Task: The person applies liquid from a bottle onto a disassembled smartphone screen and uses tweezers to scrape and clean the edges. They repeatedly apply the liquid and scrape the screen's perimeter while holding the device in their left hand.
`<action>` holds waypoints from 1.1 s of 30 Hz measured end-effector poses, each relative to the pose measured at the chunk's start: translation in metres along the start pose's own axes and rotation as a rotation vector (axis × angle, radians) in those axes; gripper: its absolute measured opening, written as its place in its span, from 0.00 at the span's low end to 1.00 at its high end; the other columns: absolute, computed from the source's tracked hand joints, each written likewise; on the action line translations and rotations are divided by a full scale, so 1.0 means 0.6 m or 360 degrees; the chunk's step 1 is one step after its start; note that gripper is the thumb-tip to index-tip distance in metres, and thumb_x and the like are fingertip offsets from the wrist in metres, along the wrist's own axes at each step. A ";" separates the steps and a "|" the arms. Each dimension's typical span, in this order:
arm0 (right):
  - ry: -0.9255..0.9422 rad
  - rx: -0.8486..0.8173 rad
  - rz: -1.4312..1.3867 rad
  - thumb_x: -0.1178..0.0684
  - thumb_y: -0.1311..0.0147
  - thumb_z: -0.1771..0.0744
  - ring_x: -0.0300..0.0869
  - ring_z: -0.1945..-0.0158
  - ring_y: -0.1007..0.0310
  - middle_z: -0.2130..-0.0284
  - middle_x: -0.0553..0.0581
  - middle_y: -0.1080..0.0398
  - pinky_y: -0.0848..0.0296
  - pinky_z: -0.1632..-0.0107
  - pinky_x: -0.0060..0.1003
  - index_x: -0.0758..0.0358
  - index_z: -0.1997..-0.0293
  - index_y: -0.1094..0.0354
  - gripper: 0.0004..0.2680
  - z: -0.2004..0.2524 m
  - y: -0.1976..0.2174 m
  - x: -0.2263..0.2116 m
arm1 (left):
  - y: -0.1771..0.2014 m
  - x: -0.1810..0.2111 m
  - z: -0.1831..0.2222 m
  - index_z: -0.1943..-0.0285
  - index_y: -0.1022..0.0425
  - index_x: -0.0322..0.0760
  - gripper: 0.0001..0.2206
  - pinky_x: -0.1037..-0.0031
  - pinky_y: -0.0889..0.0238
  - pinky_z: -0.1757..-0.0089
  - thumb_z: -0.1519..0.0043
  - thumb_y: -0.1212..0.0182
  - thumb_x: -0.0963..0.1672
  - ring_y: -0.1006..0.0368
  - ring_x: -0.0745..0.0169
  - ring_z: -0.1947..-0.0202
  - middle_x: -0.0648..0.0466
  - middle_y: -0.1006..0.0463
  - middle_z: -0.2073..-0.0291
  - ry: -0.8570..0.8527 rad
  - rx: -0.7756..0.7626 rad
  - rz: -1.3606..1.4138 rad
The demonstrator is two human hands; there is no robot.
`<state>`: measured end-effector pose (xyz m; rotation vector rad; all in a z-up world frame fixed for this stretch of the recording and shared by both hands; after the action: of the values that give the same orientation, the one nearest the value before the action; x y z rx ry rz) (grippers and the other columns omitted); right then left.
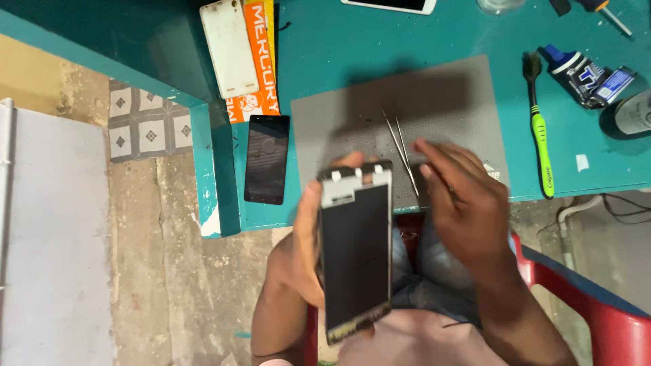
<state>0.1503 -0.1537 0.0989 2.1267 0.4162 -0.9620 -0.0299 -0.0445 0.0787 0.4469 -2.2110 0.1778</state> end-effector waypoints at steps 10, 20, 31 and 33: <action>-0.0578 -0.0380 -0.1721 0.64 0.45 0.31 0.51 0.66 0.21 0.62 0.72 0.23 0.21 0.64 0.42 0.82 0.50 0.28 0.08 0.093 0.012 0.034 | -0.027 0.041 -0.013 0.14 0.77 0.67 0.68 0.63 0.30 0.44 0.52 0.14 0.46 0.30 0.47 0.42 0.33 0.68 0.21 -0.0041 -0.0350 0.0066; -0.0585 -0.0365 -0.1966 0.67 0.47 0.32 0.55 0.70 0.22 0.64 0.78 0.24 0.23 0.70 0.43 0.86 0.54 0.29 0.06 0.094 0.010 0.041 | -0.033 0.052 -0.004 0.15 0.78 0.67 0.64 0.68 0.24 0.43 0.45 0.14 0.47 0.27 0.55 0.45 0.33 0.67 0.22 -0.0045 -0.0438 -0.0107; -0.0524 -0.0486 -0.2117 0.69 0.46 0.32 0.55 0.69 0.22 0.66 0.78 0.25 0.22 0.71 0.43 0.88 0.56 0.29 0.05 0.095 0.016 0.047 | -0.036 0.057 0.002 0.15 0.77 0.67 0.64 0.70 0.25 0.42 0.43 0.15 0.44 0.28 0.48 0.40 0.34 0.70 0.20 -0.0117 -0.0513 -0.0026; -0.0470 -0.0544 -0.2195 0.67 0.45 0.32 0.55 0.69 0.22 0.65 0.79 0.25 0.22 0.70 0.43 0.88 0.56 0.29 0.06 0.091 0.013 0.049 | -0.041 0.055 0.000 0.15 0.77 0.67 0.64 0.69 0.26 0.42 0.45 0.15 0.43 0.30 0.46 0.39 0.34 0.72 0.21 -0.0153 -0.0507 0.0042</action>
<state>0.1469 -0.2002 0.0572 1.1483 1.8318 -1.6952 -0.0395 -0.0756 0.1037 0.2538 -2.2871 -0.1840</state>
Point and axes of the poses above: each hand's wrist, its own z-axis away from the middle knuckle, its own y-axis out of the back of the hand, x = y × z, the point moved 3 cm from there along -z, towards the middle knuckle
